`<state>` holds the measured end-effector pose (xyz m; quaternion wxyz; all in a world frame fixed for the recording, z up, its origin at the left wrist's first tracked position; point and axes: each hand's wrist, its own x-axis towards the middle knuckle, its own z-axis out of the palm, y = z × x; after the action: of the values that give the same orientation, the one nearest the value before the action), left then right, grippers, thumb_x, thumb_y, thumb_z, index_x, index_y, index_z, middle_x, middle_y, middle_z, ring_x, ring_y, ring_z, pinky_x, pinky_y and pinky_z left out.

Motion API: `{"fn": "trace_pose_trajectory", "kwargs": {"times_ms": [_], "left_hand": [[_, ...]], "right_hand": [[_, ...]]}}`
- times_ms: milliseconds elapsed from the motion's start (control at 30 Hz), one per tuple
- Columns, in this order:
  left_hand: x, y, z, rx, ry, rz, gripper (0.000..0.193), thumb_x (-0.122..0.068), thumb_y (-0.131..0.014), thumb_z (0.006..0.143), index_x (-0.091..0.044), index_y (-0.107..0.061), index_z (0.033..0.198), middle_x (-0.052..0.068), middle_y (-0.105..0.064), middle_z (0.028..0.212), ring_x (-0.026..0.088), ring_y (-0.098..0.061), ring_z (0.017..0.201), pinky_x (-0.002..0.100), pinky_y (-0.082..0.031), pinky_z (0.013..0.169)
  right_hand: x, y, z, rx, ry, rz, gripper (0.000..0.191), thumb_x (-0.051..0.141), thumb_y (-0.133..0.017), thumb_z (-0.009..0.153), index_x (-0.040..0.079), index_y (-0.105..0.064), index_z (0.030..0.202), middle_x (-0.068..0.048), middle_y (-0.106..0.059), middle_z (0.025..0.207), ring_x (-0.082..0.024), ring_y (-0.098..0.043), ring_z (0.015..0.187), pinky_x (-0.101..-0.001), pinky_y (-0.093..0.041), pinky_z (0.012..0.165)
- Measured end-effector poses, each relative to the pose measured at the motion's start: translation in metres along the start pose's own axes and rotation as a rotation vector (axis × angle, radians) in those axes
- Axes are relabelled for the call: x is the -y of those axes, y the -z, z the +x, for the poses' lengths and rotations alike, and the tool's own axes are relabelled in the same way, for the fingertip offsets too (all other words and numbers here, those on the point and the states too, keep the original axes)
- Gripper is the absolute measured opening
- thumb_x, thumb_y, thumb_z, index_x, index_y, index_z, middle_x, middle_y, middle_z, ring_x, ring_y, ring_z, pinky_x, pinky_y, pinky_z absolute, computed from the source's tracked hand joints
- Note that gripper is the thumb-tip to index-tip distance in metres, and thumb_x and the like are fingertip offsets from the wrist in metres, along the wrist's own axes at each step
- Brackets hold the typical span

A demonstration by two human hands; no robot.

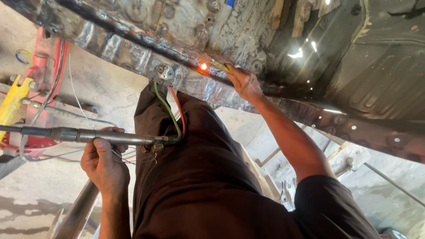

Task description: The person lies under a raised car and works along the undercarriage seam, holding a torch in one hand and feeding a wire with the other. The torch flame melts the wire along the seam as they move from spot to spot, occasionally pausing to reposition the wire or torch.

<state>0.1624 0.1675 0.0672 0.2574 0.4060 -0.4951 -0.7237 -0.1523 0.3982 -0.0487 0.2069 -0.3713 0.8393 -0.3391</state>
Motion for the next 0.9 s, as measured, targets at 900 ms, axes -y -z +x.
{"fn": "trace_pose_trajectory", "kwargs": {"times_ms": [900], "left_hand": [[0.001,-0.005,0.003,0.027,0.062,-0.006,0.037,-0.029,-0.061,0.117,0.008,-0.063,0.122,0.017,-0.068,0.105,0.016,-0.056,0.079,0.031,-0.046,0.076]], "right_hand": [[-0.002,0.009,-0.017,0.002,-0.062,-0.082,0.041,0.014,-0.069,0.103,0.016,-0.061,0.143,-0.016,-0.066,0.092,-0.034,-0.065,0.079,-0.0445,-0.054,0.070]]}}
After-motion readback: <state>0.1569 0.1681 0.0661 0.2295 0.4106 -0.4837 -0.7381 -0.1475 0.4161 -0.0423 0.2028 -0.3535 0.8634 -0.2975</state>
